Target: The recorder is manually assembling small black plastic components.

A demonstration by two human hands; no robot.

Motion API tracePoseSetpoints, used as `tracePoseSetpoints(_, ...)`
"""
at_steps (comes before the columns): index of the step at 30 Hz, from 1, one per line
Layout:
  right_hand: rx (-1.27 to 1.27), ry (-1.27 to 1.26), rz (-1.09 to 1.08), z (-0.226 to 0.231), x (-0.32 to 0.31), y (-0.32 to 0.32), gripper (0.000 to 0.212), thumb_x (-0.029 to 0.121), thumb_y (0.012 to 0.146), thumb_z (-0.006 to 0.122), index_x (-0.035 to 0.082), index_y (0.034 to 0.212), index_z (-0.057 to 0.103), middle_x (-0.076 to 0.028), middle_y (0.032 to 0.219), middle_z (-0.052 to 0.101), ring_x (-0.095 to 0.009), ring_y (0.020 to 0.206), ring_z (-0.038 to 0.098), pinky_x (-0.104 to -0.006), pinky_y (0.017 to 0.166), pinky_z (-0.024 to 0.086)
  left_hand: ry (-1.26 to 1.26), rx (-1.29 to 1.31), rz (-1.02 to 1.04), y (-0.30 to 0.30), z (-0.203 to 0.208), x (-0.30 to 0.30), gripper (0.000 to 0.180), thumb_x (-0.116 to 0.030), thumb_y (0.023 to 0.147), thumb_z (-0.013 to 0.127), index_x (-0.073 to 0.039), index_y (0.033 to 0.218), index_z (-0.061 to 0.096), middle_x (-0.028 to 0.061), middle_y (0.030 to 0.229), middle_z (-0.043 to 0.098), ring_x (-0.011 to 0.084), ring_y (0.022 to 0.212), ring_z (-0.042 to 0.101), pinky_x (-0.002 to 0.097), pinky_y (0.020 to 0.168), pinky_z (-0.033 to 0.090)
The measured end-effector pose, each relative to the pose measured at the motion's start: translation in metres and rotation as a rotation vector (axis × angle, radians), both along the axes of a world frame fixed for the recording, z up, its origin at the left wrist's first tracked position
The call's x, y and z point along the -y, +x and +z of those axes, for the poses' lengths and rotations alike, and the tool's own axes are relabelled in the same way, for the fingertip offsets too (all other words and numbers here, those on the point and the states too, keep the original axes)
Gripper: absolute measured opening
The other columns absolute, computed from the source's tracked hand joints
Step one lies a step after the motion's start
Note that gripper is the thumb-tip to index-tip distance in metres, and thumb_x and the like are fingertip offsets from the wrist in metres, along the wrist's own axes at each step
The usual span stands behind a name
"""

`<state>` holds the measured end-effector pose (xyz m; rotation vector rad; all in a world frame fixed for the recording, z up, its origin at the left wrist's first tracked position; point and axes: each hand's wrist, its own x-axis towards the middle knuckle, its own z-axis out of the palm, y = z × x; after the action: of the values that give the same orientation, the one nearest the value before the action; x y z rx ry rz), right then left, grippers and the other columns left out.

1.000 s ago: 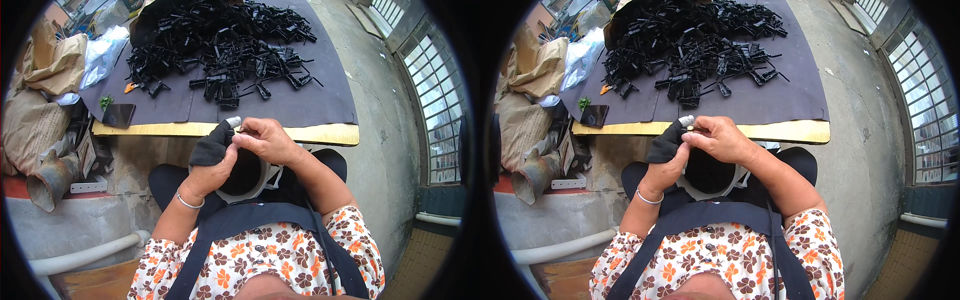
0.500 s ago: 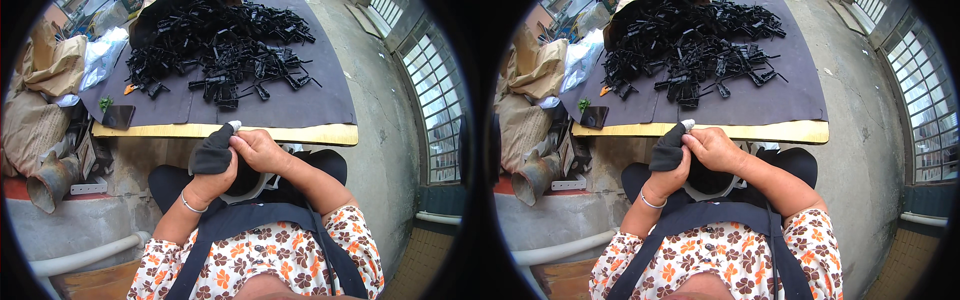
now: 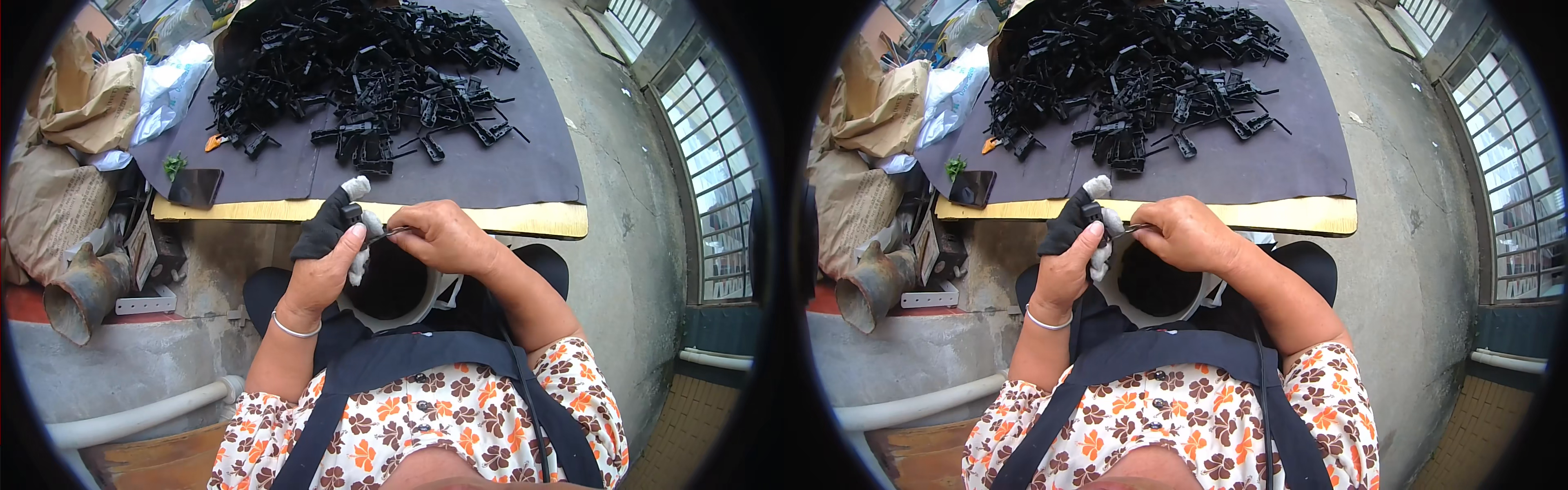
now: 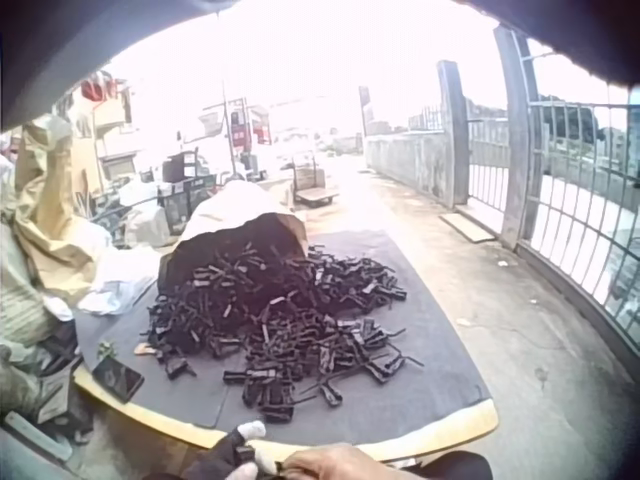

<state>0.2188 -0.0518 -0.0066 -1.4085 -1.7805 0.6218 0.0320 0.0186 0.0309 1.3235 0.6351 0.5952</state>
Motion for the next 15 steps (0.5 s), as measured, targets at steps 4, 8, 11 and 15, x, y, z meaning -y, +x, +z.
tracePoseSetpoints(4, -0.135, 0.13, -0.062, 0.003, -0.002, 0.001, 0.01, 0.008, 0.081, 0.067, 0.001, 0.086, 0.063, -0.01, 0.071, 0.061, -0.016, 0.061, 0.058, -0.0285, 0.056, 0.045, 0.1, -0.017, 0.128, 0.007, -0.013, 0.002, 0.037, -0.003, 0.092, 0.049, 0.003, 0.128, 0.045, 0.0036, 0.09, 0.059, 0.0038, 0.066, 0.049, 0.0188, 0.061, 0.043)
tracePoseSetpoints(8, -0.358, 0.002, -0.048, 0.0, -0.003, -0.003, 0.01, 0.009, 0.083, 0.068, 0.001, 0.084, 0.062, -0.006, 0.068, 0.06, -0.01, 0.059, 0.053, -0.0259, 0.054, 0.043, 0.253, -0.11, 0.022, 0.007, -0.019, 0.001, 0.036, -0.003, 0.09, 0.049, 0.004, 0.125, 0.046, 0.0053, 0.09, 0.06, 0.0069, 0.07, 0.053, 0.0229, 0.062, 0.046)
tracePoseSetpoints(11, -0.373, -0.1, -0.068, 0.008, -0.003, -0.005, 0.015, 0.014, 0.083, 0.066, -0.001, 0.081, 0.061, -0.009, 0.067, 0.06, -0.013, 0.06, 0.054, -0.0294, 0.057, 0.045, 0.109, -0.128, -0.111, 0.008, -0.005, 0.004, 0.03, -0.004, 0.089, 0.05, 0.005, 0.117, 0.049, 0.0031, 0.08, 0.06, 0.0065, 0.066, 0.053, 0.0205, 0.06, 0.044)
tracePoseSetpoints(15, -0.335, -0.076, -0.022, 0.009, -0.003, -0.003, 0.018, 0.015, 0.089, 0.062, 0.0, 0.079, 0.059, -0.006, 0.066, 0.057, -0.012, 0.057, 0.048, -0.0276, 0.054, 0.042, 0.456, -0.062, -0.029, 0.011, -0.021, 0.002, 0.028, -0.004, 0.088, 0.05, 0.006, 0.114, 0.05, 0.0035, 0.078, 0.06, 0.0071, 0.064, 0.053, 0.0223, 0.057, 0.044)
